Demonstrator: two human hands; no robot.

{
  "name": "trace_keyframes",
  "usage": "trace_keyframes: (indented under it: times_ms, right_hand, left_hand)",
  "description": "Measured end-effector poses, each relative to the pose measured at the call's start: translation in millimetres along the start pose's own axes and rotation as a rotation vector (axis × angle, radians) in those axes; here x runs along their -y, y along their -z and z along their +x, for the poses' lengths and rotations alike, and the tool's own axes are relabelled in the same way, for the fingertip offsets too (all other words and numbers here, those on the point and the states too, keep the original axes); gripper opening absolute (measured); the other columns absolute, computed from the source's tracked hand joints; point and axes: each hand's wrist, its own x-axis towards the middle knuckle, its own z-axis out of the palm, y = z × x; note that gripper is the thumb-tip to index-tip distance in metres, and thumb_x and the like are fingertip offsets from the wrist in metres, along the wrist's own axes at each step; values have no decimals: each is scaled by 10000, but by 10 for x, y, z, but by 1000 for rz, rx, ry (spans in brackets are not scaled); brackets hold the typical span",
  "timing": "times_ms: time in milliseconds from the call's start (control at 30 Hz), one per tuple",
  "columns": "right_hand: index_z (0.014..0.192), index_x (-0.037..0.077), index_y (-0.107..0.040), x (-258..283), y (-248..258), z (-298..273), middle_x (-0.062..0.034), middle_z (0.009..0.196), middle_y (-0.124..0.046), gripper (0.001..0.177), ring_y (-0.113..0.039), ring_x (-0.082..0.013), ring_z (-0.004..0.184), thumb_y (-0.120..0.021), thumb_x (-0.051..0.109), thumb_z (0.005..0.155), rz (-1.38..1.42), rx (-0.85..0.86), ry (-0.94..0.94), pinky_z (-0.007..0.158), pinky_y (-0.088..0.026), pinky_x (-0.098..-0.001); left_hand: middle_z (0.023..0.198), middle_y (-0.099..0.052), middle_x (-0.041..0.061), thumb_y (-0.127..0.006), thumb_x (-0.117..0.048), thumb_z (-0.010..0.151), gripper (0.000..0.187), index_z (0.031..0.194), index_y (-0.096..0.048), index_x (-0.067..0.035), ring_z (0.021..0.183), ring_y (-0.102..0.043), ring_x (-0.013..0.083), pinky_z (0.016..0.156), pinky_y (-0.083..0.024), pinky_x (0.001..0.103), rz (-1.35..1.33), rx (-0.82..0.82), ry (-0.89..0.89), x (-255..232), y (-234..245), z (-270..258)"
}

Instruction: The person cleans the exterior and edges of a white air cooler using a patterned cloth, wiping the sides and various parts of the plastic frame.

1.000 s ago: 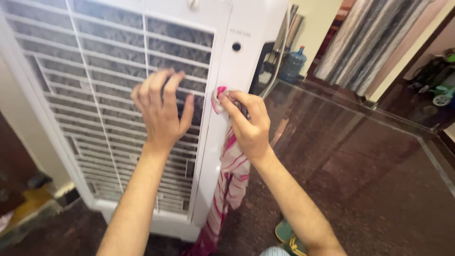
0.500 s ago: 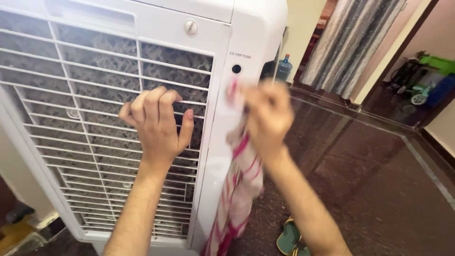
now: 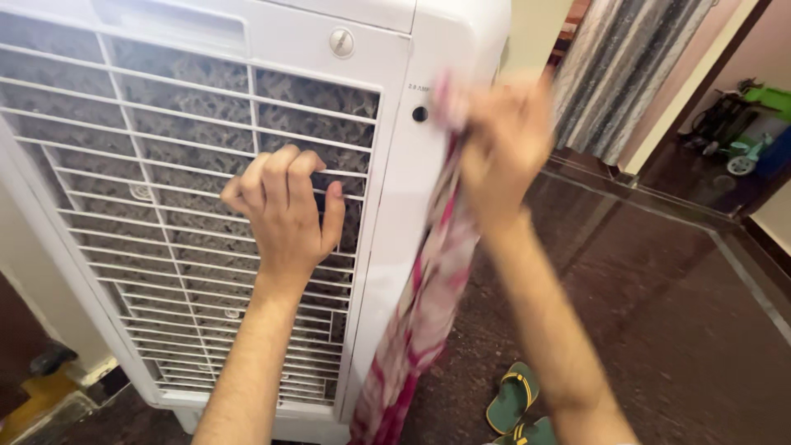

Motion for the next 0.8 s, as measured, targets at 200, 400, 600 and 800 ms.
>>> trace_keyframes:
  times_ms: [200,400,600,800]
  right_hand:
    - [1014,-19,-614,-171,-128,579,-150,978,-520,164,-567,-285,909,-659,-129,902,-10,-74,-65,768,-416,-429]
    - [997,-4,-690,339,11,-520,-118,988,-563,294,-597,-234,900,-601,-199,796,158,-15,-231,719,-482,-335]
    - [926,43,-670,790,92,-1946,-118,994,-594,285,-625,-255,935,-658,-198,774,319,17,-392,737,-537,-327]
    - [934,46,-748,1131,233,-2588,-136,987,-577,281,-632,-267,925,-687,-170,764,381,134,-408,724,-571,-324]
  left_hand:
    - [1269,-544,48,-608,-359,1061,272,1204,-592,-128,1277,-436,248,1053,-265,473,4,-1,6,-7,6,6]
    - [1278,-546,53,-622,-351,1045,275,1203,-596,-128,1279,-433,257,1056,-261,475,-16,0,7,-5,0,2]
    - [1280,-546,51,-628,-339,1036,275,1208,-597,-128,1286,-434,258,1059,-259,476,-24,-8,6,-10,-1,0]
    - [1281,-543,52,-621,-327,1032,270,1212,-592,-128,1293,-443,258,1059,-257,469,-17,-6,18,-30,4,-11]
